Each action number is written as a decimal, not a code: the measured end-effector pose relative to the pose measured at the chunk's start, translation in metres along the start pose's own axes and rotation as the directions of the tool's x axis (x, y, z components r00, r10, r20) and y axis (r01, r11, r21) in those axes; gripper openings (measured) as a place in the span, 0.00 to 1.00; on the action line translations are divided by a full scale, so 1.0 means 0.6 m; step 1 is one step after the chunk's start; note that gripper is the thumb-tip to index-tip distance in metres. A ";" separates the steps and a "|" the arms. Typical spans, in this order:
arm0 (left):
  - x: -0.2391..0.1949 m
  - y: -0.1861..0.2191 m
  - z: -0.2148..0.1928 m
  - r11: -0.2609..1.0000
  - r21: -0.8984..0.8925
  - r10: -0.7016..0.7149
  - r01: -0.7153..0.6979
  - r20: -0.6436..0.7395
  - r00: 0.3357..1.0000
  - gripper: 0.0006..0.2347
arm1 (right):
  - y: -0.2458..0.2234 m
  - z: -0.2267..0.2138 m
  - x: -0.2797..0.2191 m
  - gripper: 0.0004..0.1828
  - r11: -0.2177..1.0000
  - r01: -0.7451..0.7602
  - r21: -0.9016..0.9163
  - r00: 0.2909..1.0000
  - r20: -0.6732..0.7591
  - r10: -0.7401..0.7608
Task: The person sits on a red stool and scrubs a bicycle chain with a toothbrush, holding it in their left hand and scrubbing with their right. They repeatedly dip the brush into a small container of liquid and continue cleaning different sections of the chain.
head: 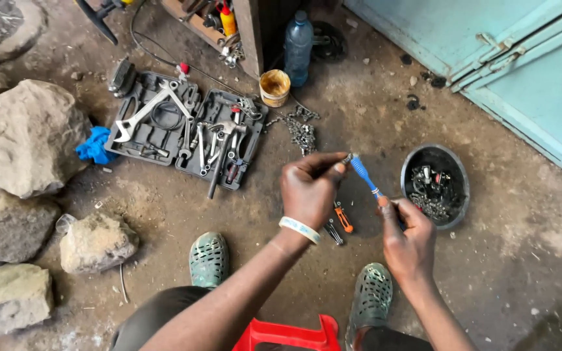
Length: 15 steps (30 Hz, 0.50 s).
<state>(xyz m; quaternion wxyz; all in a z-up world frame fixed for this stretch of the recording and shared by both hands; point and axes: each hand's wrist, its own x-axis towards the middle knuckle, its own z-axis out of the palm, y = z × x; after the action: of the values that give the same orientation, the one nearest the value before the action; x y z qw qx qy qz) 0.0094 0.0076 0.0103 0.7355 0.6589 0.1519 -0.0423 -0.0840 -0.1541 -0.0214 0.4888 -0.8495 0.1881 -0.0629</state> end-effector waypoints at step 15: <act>-0.022 0.001 0.012 0.996 0.079 -0.053 0.050 0.031 0.998 0.07 | -0.014 -0.005 0.000 0.16 0.998 0.057 0.040 0.998 0.020 -0.058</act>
<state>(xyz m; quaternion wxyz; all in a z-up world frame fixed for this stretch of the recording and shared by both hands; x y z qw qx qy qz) -0.0016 -0.0015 0.0150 0.7102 0.6823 0.1550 -0.0779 -0.0828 -0.1526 -0.0129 0.5053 -0.8454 0.1574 -0.0717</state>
